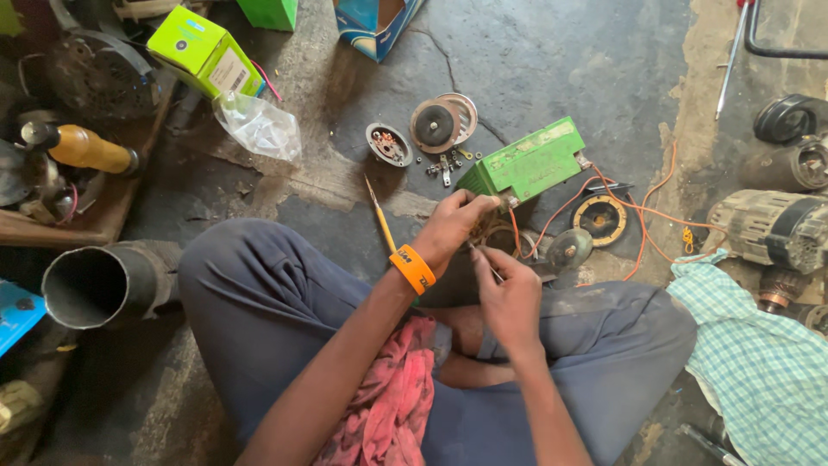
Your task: The person sits on the floor and repairs a small electrical component, likely a motor or generator part. They use a wire to create sparks inside the component, then use a wrench and screwdriver to adjust internal parts. Finally, they pour a liquid from a plastic bottle into the component.
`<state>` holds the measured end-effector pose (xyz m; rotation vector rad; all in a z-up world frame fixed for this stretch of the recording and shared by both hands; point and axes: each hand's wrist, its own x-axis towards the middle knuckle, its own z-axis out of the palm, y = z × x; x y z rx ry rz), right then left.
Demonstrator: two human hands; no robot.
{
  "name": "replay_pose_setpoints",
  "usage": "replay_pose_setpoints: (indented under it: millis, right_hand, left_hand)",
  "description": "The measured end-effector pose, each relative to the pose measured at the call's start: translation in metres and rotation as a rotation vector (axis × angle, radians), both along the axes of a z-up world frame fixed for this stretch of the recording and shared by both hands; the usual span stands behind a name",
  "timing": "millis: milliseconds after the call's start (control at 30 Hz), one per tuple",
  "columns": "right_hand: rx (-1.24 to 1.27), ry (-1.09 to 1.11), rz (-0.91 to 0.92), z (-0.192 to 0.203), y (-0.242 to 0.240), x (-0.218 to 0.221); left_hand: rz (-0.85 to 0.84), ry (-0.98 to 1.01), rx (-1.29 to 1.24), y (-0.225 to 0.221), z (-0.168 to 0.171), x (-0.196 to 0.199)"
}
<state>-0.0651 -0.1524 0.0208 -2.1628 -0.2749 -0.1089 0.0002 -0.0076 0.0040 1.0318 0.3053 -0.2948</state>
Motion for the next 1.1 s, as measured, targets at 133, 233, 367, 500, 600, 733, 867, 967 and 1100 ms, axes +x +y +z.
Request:
replay_pose_setpoints:
  millis: [133, 233, 367, 500, 600, 733, 867, 967, 1100]
  right_hand:
    - [0.438, 0.515, -0.057, -0.008, -0.005, 0.011]
    - [0.503, 0.62, -0.121, -0.005, -0.005, 0.011]
    - [0.144, 0.244, -0.067, 0.013, 0.002, 0.007]
    - [0.033, 0.125, -0.018, 0.032, 0.006, 0.005]
    - [-0.101, -0.094, 0.047, 0.039, 0.009, 0.004]
    - [-0.173, -0.223, 0.031, 0.037, 0.016, 0.001]
    - [-0.211, -0.119, -0.011, 0.025, 0.014, 0.0]
    - [0.021, -0.043, -0.002, 0.009, 0.011, 0.002]
    - [0.627, 0.747, -0.122, -0.012, 0.003, 0.008]
  left_hand:
    - [-0.016, -0.002, 0.059, 0.0, -0.003, 0.0]
    - [-0.013, 0.006, 0.053, -0.001, -0.005, 0.0]
    - [-0.006, 0.014, 0.048, -0.001, -0.008, 0.001]
    - [-0.017, -0.022, 0.107, -0.006, -0.015, 0.001]
    - [-0.012, -0.039, 0.197, -0.009, -0.019, 0.0]
    - [0.058, -0.027, 0.178, -0.009, -0.022, 0.0]
    - [0.185, 0.011, 0.251, -0.016, -0.015, -0.005]
    - [0.313, -0.037, 0.273, -0.023, -0.005, -0.013]
    - [0.377, -0.082, -0.058, -0.028, 0.007, -0.02]
